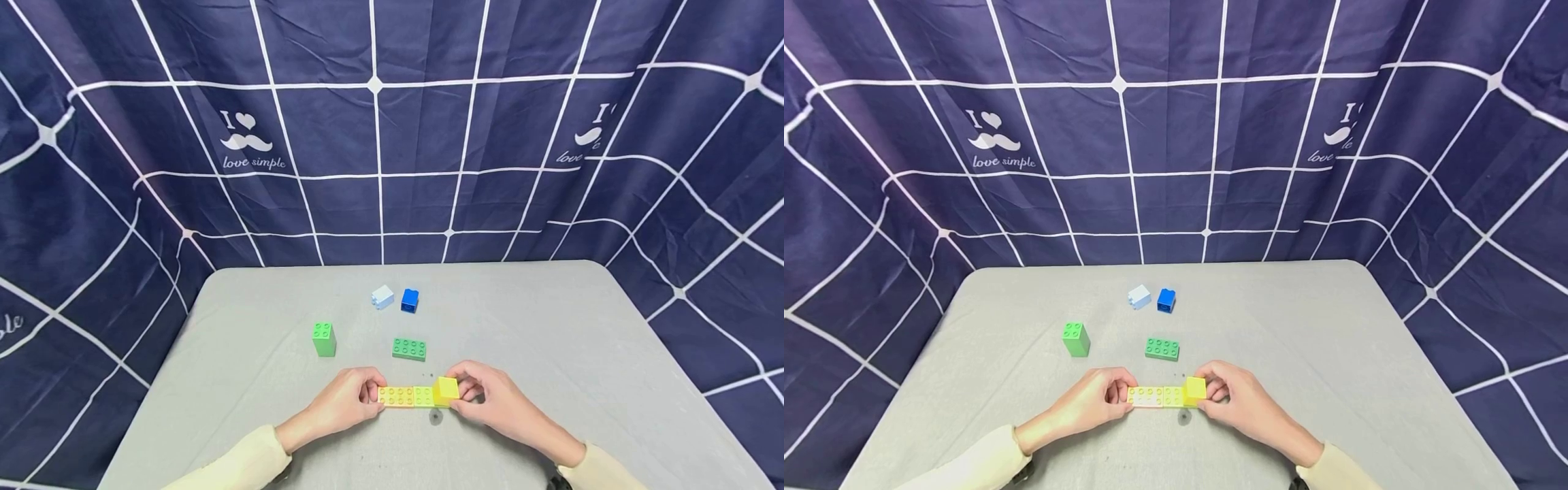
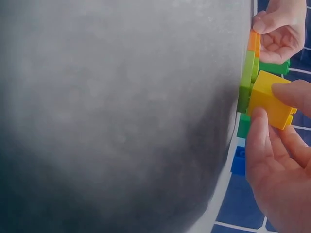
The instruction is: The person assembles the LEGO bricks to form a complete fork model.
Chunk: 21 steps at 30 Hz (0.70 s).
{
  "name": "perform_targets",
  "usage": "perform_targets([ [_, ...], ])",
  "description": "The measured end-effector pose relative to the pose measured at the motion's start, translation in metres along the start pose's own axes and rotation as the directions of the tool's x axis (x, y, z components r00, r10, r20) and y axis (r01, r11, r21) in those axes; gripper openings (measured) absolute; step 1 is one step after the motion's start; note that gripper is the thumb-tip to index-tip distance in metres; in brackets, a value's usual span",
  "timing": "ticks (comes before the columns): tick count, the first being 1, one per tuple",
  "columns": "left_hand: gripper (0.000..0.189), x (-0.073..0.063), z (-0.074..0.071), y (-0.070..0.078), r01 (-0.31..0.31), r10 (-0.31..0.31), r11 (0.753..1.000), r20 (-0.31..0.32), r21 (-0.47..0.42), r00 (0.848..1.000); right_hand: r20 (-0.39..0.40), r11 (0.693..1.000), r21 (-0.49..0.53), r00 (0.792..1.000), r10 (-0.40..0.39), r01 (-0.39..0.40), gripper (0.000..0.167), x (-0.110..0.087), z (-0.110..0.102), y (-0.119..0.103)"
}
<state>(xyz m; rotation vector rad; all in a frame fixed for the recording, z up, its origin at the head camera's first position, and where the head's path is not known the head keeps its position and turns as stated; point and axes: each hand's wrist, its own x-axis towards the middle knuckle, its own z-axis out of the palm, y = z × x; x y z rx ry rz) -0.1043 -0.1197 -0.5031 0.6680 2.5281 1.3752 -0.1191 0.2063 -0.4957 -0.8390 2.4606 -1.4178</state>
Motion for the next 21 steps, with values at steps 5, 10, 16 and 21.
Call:
perform_targets([
  [5,0.022,0.0005,-0.0006,0.0017,0.001,-0.001,1.0,-0.001,0.0,1.0,-0.008,1.0,-0.025,1.0,-0.013,0.013,0.034,0.0003,-0.0007,-0.001],
  [10,0.021,0.0001,-0.0012,0.002,-0.003,0.003,1.0,0.0,-0.006,1.0,-0.013,0.999,-0.023,0.999,-0.037,0.037,0.034,0.0015,-0.0008,0.0008],
  [16,0.021,-0.0002,-0.0009,0.0011,-0.005,0.005,1.0,0.001,-0.007,1.0,-0.002,0.998,-0.032,0.998,-0.059,0.059,0.035,0.0028,-0.0012,0.0022],
  [21,0.022,-0.0004,-0.0006,-0.0001,-0.014,0.014,1.0,0.004,-0.006,1.0,0.031,0.999,-0.042,0.999,0.013,-0.012,0.032,0.0034,-0.0034,-0.0015],
])
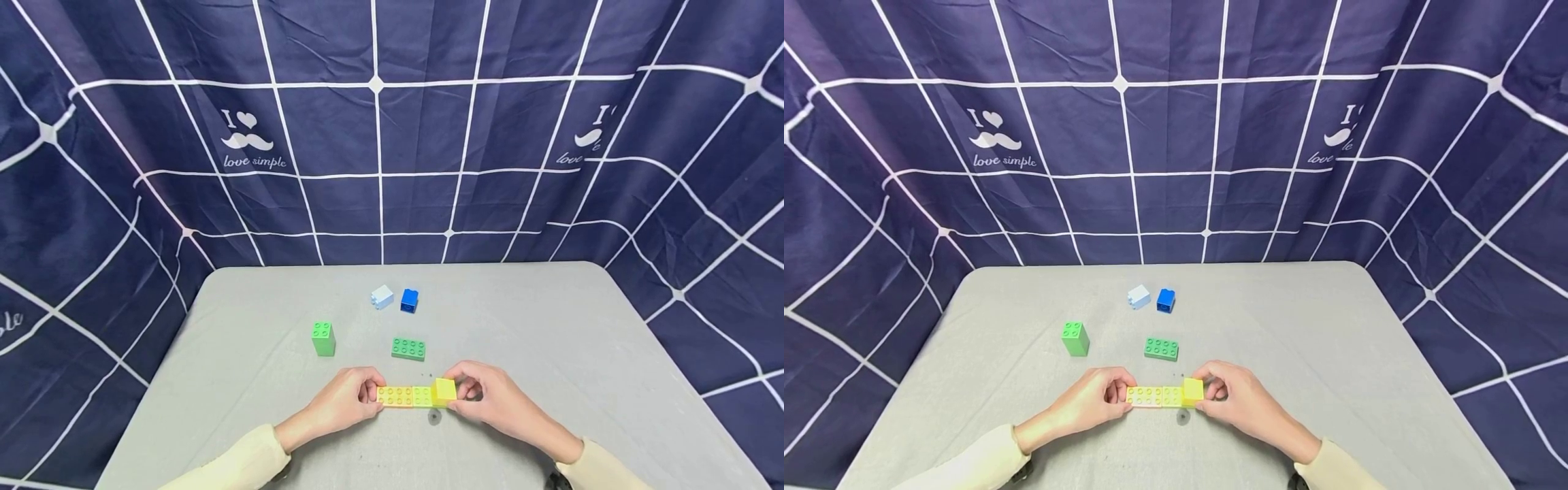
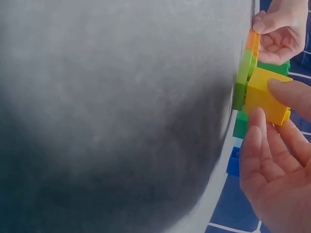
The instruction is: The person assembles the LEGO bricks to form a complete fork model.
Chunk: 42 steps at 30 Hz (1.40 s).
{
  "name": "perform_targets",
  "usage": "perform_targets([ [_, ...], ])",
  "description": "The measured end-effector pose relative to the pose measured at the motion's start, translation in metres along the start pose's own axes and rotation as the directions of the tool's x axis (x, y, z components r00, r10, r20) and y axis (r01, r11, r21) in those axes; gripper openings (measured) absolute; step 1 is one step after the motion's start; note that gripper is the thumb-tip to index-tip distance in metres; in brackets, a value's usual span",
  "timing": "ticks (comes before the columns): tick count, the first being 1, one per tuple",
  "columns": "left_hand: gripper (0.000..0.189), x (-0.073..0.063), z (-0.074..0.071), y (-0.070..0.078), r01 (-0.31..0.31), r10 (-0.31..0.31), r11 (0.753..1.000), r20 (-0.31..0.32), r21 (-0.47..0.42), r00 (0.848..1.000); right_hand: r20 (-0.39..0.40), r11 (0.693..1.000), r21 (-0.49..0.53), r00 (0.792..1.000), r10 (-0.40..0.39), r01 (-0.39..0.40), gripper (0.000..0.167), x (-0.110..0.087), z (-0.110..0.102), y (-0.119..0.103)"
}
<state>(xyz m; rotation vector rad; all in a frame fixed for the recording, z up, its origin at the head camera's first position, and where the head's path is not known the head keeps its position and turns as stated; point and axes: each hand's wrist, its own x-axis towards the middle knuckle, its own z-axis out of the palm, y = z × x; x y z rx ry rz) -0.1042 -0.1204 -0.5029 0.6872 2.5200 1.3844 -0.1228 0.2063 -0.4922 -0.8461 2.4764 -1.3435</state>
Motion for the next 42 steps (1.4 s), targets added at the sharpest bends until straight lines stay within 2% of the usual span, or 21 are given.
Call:
perform_targets([
  [5,0.022,0.0005,0.0003,-0.0011,-0.004,0.004,1.0,0.004,0.003,1.0,0.008,0.998,0.006,0.998,0.056,-0.056,0.031,0.001,-0.0017,-0.0022],
  [12,0.022,0.0014,0.0012,-0.002,0.004,-0.004,1.0,0.004,0.016,1.0,0.002,0.998,0.009,0.998,0.055,-0.055,0.03,0.0024,-0.0036,-0.0053],
  [22,0.021,0.0012,0.002,-0.0024,0.002,-0.002,1.0,0.004,0.003,1.0,0.02,0.992,0.053,0.993,0.115,-0.116,0.031,0.0028,-0.0035,-0.0026],
  [32,0.022,0.0008,0.0015,-0.0012,0.013,-0.013,1.0,0.005,0.001,1.0,0.018,0.997,0.013,0.997,0.074,-0.074,0.031,0.0069,-0.0032,-0.0042],
  [42,0.023,0.0001,0.0024,-0.0032,0.026,-0.026,1.0,0.002,0.0,1.0,0.026,0.996,-0.022,0.996,0.082,-0.081,0.033,0.009,-0.0034,-0.0085],
])
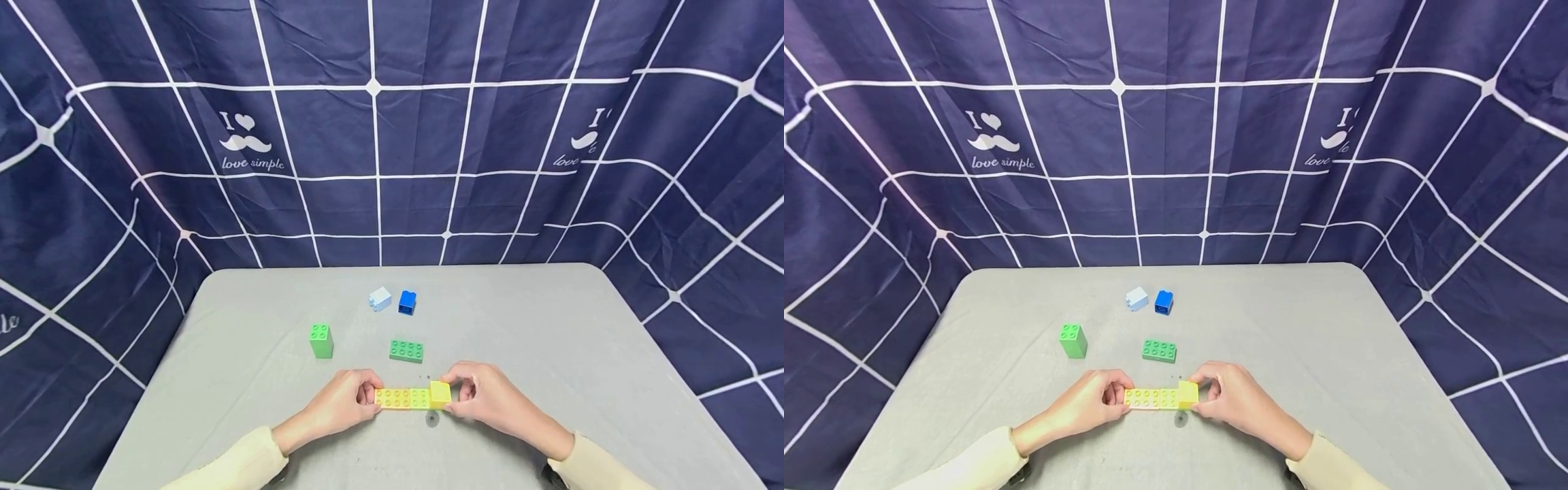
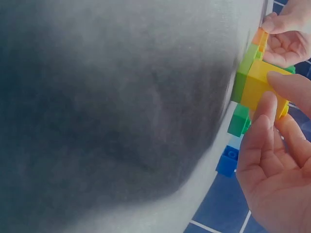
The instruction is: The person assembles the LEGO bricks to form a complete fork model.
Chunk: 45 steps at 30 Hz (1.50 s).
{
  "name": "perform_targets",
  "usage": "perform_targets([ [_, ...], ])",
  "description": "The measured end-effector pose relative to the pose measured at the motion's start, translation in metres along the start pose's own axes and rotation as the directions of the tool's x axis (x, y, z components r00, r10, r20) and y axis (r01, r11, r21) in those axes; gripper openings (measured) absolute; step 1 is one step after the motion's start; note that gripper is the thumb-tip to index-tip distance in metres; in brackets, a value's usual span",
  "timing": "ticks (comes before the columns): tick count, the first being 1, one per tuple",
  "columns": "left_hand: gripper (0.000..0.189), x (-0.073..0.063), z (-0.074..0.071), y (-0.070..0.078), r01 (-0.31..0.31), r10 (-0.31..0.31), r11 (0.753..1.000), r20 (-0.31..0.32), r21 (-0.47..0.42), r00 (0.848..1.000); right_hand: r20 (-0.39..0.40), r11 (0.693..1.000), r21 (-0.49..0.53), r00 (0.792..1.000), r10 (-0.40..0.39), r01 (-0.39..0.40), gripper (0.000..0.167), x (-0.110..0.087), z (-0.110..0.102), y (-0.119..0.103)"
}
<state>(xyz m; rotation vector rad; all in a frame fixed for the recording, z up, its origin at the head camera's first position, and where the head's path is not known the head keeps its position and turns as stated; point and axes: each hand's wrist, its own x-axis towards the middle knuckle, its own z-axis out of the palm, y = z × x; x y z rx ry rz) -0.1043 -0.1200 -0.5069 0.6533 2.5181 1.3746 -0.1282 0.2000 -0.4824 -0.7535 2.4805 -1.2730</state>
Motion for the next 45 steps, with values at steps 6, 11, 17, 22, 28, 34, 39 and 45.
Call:
perform_targets([
  [6,0.023,-0.001,0.0,-0.001,-0.011,0.011,1.0,-0.008,-0.005,1.0,0.003,1.0,0.013,1.0,0.011,-0.011,0.034,0.001,0.001,0.001],
  [11,0.023,-0.002,0.0,0.0,-0.002,0.002,1.0,-0.003,-0.014,1.0,-0.011,1.0,-0.007,1.0,0.01,-0.011,0.035,-0.002,0.004,0.003],
  [17,0.024,-0.001,0.001,0.0,-0.006,0.006,1.0,0.003,-0.004,1.0,-0.046,1.0,-0.025,0.999,-0.009,0.008,0.035,-0.006,0.007,0.004],
  [22,0.023,0.002,0.001,0.001,-0.016,0.015,1.0,0.005,0.01,1.0,-0.064,0.999,-0.019,0.997,-0.03,0.029,0.037,-0.007,0.008,0.009],
  [28,0.024,0.003,0.002,0.001,-0.027,0.027,1.0,0.005,0.002,1.0,-0.046,0.999,0.005,0.998,-0.052,0.052,0.036,-0.009,0.007,0.01],
  [34,0.026,0.003,0.001,-0.001,-0.026,0.026,1.0,0.012,0.016,1.0,-0.039,0.995,-0.021,0.994,-0.101,0.1,0.035,-0.009,0.006,0.007],
  [39,0.027,0.003,-0.001,0.0,-0.021,0.02,1.0,0.019,0.019,1.0,-0.04,0.989,-0.044,0.989,-0.141,0.14,0.036,-0.008,0.005,0.004],
  [45,0.026,0.002,-0.003,0.001,-0.01,0.01,1.0,0.022,0.01,1.0,-0.032,0.985,-0.08,0.987,-0.154,0.151,0.039,-0.008,0.007,0.001],
])
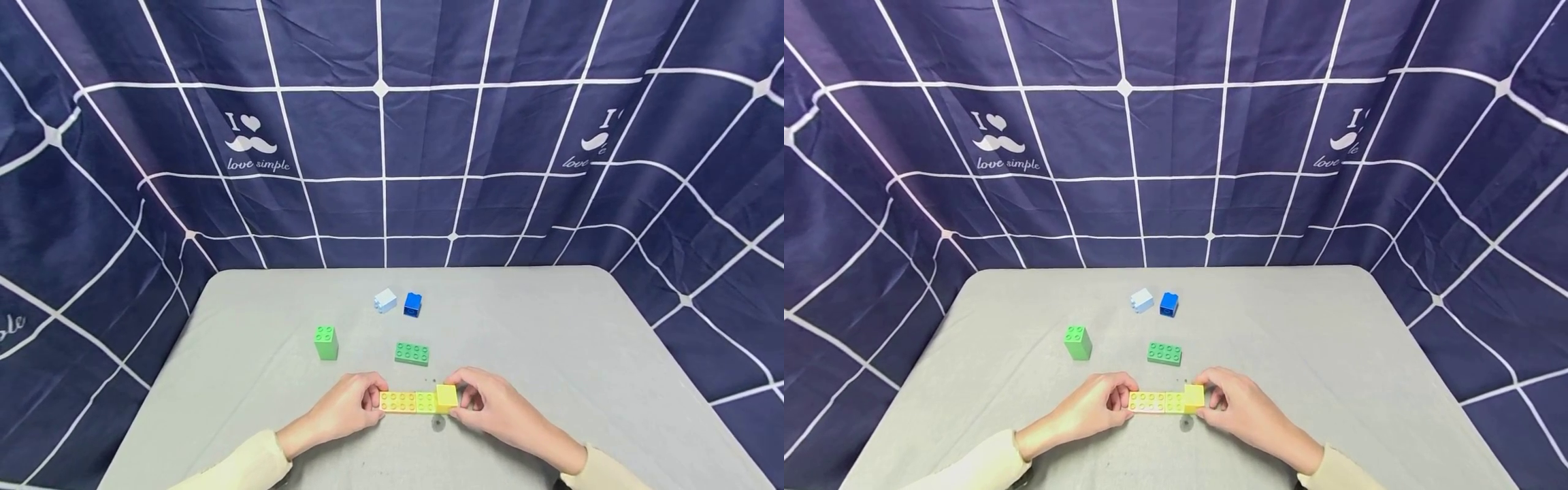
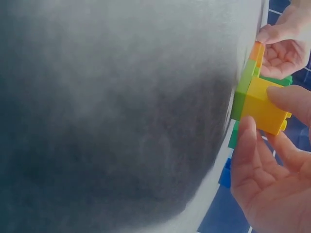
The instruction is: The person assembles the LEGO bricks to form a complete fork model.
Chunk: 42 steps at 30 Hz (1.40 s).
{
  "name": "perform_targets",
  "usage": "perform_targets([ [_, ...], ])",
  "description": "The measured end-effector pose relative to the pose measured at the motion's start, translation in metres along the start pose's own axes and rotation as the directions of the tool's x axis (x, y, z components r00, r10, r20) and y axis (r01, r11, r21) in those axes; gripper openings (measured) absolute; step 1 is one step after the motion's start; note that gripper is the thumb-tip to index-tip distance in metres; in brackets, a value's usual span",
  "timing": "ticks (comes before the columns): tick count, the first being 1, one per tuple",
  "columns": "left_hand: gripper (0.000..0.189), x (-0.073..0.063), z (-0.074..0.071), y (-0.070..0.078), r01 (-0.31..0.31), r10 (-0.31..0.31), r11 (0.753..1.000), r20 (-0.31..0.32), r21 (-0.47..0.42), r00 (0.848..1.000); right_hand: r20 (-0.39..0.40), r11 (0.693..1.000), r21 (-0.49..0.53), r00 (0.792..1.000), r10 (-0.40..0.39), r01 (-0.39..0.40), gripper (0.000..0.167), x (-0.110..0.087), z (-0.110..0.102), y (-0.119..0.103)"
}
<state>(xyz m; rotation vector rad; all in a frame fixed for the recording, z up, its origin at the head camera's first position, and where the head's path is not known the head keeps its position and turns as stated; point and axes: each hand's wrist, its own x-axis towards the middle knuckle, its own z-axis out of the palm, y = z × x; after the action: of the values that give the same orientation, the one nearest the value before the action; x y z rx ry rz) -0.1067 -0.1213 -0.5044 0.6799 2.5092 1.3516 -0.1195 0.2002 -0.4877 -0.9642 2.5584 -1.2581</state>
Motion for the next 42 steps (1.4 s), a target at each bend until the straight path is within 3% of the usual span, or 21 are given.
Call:
perform_targets([
  [10,0.027,-0.002,0.0,0.001,0.003,-0.003,1.0,-0.002,-0.008,1.0,-0.013,0.996,0.026,0.997,0.082,-0.081,0.048,0.0,-0.002,-0.001],
  [21,0.027,-0.003,0.001,-0.002,-0.029,0.029,0.999,-0.011,-0.015,1.0,-0.088,0.989,0.083,0.988,0.13,-0.123,0.029,0.015,-0.01,0.003],
  [31,0.027,-0.003,0.002,-0.004,-0.021,0.021,1.0,-0.014,-0.001,1.0,-0.156,0.991,0.047,0.979,0.13,-0.124,0.026,0.035,-0.012,0.019],
  [42,0.026,-0.003,0.001,-0.003,-0.028,0.028,1.0,-0.01,-0.012,1.0,-0.167,0.994,0.006,0.98,0.106,-0.107,0.027,0.058,-0.015,0.027],
])
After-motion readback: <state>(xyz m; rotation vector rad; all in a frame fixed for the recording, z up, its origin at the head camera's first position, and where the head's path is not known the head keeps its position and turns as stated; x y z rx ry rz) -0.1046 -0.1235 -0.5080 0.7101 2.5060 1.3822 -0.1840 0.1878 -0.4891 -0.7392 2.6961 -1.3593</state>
